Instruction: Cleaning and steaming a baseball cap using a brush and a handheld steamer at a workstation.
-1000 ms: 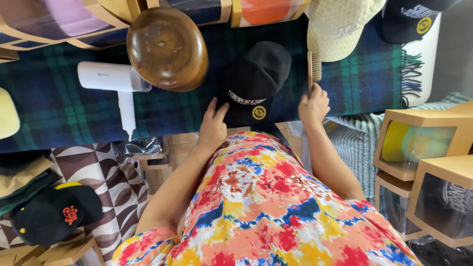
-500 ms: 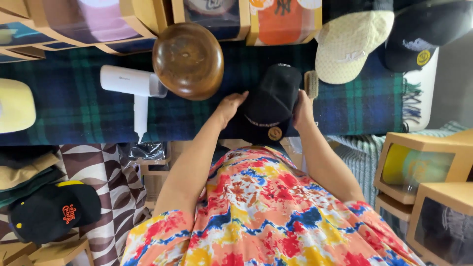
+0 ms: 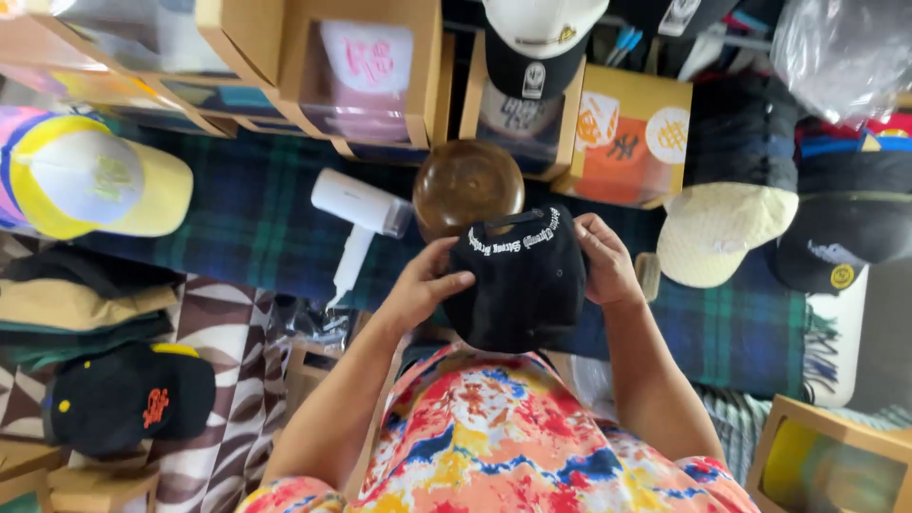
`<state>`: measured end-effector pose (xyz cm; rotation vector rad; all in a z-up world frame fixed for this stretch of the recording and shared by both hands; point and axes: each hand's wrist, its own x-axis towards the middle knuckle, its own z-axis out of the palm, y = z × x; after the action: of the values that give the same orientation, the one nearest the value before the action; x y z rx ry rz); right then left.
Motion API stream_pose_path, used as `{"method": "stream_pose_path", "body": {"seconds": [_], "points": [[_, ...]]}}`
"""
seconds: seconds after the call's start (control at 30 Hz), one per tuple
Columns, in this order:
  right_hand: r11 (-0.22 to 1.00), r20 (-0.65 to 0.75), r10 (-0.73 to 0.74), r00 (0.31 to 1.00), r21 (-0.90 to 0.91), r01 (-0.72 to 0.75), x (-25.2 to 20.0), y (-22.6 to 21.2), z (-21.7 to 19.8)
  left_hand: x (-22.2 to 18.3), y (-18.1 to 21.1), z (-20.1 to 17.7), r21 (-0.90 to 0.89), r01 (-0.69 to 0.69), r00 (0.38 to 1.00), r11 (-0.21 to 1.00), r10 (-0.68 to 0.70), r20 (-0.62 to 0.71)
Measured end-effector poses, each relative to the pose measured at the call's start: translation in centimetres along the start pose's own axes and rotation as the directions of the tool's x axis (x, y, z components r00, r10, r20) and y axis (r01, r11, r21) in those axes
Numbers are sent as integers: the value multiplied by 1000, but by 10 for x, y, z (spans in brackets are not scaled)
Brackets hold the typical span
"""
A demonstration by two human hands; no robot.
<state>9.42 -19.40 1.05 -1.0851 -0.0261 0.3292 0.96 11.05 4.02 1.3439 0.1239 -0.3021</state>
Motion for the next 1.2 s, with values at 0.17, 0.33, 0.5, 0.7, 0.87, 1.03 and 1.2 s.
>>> {"method": "stream_pose_path", "body": {"seconds": [0.17,0.33,0.5,0.7,0.87,1.03,1.2], "points": [[922,-251,-105,962,-387,0,92,28,37,70,26,-56,197,-219,919,956,270,-287],[840,-498,-65,865,-496,-222,133,84,34,124,-5,-68,376,81,886,923,106,-451],[859,-457,-113,882,-491,-145,110,79,65,88,30,-44,159,69,918,985,0,-397],[882,-420,-112,901,-459,-105,66,62,60,83,25,-26,6,10,902,1000,-7,-432],[902,-453,-126,883,-423,-88,10,55,52,60,-15,-7,72,118,909,990,-78,-409],[917,-437,-131,890,-395,-59,8,36,51,85,-18,-13,284,25,927,958,84,-366],[826,-329,38,943,-521,-215,19,-12,103,94,-11,-5,351,-100,960,931,183,-211]]}}
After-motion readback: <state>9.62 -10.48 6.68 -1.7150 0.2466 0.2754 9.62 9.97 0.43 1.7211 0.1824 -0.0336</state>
